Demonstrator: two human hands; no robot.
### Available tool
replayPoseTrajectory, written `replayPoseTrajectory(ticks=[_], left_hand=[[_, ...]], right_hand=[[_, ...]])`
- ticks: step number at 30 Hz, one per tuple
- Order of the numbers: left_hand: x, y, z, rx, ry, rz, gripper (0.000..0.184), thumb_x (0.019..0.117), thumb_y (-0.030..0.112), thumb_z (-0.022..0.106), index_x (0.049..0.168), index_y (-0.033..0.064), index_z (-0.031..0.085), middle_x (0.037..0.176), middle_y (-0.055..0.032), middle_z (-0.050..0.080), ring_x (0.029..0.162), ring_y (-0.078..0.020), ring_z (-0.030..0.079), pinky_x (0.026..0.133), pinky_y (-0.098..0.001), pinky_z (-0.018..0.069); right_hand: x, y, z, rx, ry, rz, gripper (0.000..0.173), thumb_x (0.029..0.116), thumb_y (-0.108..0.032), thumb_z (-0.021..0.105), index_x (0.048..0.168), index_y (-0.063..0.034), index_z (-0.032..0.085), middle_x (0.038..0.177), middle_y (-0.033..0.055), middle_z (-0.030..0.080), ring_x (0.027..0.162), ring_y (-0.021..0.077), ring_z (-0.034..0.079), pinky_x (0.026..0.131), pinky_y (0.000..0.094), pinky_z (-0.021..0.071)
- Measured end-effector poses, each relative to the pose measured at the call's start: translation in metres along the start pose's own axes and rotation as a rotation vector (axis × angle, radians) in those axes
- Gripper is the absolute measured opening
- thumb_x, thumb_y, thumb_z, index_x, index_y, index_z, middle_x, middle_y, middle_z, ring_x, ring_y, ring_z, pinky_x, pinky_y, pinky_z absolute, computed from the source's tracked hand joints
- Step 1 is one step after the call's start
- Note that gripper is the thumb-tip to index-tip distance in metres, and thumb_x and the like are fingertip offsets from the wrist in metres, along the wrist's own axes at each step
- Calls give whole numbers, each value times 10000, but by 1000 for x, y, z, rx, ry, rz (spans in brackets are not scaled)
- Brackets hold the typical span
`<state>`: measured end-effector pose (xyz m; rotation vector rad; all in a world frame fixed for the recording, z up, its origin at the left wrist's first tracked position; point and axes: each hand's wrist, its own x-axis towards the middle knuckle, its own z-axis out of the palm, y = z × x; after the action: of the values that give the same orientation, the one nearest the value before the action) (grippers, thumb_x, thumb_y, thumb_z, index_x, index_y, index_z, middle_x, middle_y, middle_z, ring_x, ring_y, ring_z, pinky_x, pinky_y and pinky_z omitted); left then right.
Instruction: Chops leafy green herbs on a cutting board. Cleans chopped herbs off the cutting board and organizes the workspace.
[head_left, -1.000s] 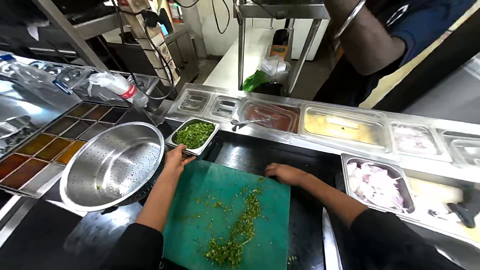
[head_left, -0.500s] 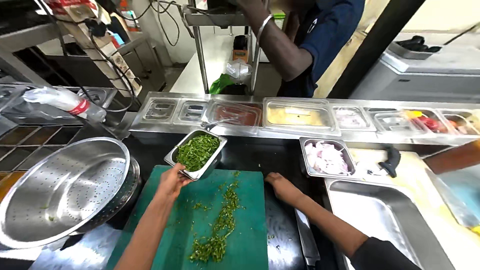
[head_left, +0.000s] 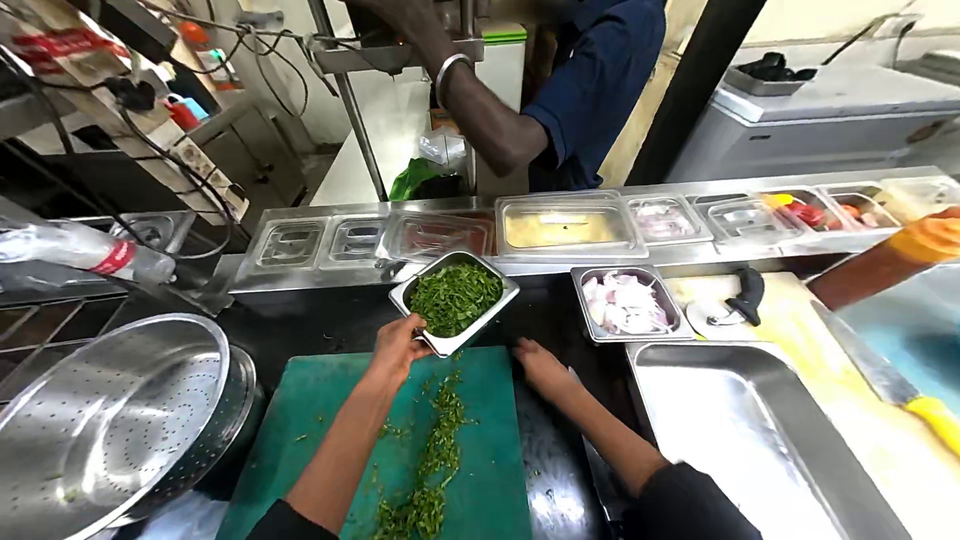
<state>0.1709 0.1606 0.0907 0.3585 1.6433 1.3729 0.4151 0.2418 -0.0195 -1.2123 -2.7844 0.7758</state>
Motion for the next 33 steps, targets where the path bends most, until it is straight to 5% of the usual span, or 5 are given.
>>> replayPoseTrajectory(ticks=[6,15,21,28,33], left_hand=[[6,-13,40,47,-106,-52,182,1026,101,528,1091,-57,589,886,-168,632,682,-219,657,650,-358,592],[45,7,31,188,-169,14,200,1029,129,517,1104,-41,592,860,-127,613,649,-175,624,627,-331,573],[72,20,-19,356,-128,-39,248,1040,139,490,1198,-34,571,964,-141,577,780,-198,577,735,-376,524],[101,-8,-41,172,-216,68,280,1060,180,534,1230,-34,596,1075,-154,639,852,-186,634,780,-371,556],[72,-19,-89,174,-183,297,394,1107,243,450,1344,-49,569,1328,-200,626,1151,-241,659,1006,-398,531]], right_hand=[[-91,-33,43,-7,117,138,322,1010,34,470,1213,-1,718,1299,169,674,1255,336,627,1044,425,529],[-86,-64,22,36,-106,419,316,1009,31,486,1292,37,627,1349,255,600,1286,403,589,1022,495,527],[-74,-61,-15,950,125,299,120,884,-82,745,989,-26,733,839,39,708,722,117,690,732,308,606],[-10,-157,-46,508,826,-132,90,913,-16,682,986,2,732,947,132,698,812,211,699,735,367,608],[44,-156,-65,259,329,0,280,1033,-2,515,1235,-2,710,1247,231,689,1155,410,670,997,589,523]])
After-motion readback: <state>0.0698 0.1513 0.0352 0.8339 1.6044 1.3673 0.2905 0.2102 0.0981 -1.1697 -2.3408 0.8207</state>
